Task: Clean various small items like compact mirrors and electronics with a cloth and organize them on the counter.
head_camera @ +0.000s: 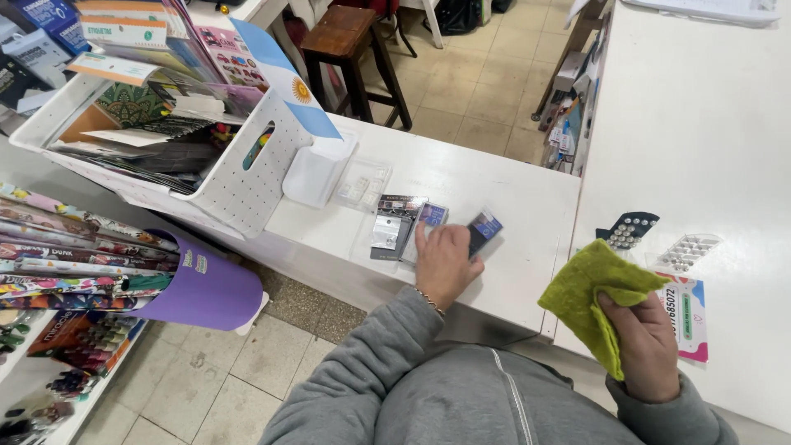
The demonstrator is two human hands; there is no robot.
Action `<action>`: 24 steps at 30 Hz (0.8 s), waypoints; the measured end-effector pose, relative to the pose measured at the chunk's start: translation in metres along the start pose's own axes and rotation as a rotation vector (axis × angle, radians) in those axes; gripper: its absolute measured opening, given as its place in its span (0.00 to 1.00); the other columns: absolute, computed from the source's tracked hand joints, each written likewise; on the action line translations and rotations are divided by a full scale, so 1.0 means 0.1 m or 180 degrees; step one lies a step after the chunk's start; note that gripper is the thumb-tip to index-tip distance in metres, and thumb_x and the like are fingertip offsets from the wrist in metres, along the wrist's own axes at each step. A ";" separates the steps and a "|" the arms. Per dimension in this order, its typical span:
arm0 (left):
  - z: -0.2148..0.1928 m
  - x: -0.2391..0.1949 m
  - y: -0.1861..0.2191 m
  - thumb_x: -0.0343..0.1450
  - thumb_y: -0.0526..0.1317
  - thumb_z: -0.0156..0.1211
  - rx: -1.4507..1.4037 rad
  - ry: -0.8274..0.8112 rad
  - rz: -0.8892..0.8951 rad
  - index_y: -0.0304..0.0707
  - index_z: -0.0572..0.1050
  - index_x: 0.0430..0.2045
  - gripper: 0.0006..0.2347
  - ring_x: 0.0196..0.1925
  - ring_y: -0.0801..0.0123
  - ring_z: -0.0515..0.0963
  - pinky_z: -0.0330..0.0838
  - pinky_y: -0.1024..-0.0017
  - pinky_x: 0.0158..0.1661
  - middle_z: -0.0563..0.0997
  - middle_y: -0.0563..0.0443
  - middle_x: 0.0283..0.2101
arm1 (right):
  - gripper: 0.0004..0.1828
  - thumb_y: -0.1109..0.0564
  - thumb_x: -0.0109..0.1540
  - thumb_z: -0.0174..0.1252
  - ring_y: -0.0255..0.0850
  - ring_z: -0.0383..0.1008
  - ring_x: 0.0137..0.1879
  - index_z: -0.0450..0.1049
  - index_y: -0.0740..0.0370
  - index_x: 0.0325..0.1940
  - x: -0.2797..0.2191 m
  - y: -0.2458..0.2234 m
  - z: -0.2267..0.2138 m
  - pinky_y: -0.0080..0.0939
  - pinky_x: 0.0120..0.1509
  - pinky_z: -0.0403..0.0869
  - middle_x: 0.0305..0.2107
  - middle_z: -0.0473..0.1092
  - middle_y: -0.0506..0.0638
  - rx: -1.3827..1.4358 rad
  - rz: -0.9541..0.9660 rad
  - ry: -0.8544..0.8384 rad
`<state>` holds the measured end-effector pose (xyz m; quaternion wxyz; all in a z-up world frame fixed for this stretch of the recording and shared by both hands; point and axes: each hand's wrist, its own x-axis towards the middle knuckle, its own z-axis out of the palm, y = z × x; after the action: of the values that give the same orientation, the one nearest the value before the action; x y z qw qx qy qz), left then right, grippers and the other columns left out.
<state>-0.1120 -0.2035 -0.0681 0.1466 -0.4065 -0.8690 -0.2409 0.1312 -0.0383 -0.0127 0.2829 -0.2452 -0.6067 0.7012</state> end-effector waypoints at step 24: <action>-0.03 0.05 0.03 0.60 0.46 0.66 0.0091 -0.0573 -0.0106 0.31 0.65 0.56 0.31 0.50 0.49 0.78 0.52 0.41 0.66 0.80 0.37 0.40 | 0.14 0.64 0.68 0.50 0.44 0.73 0.39 0.69 0.69 0.59 -0.04 0.00 0.02 0.38 0.44 0.74 0.41 0.73 0.58 -0.0134 0.0068 0.0060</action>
<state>-0.1126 -0.2005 -0.0623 0.0696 -0.4100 -0.8887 -0.1933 0.1325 -0.0421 -0.0121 0.2759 -0.2643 -0.6160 0.6889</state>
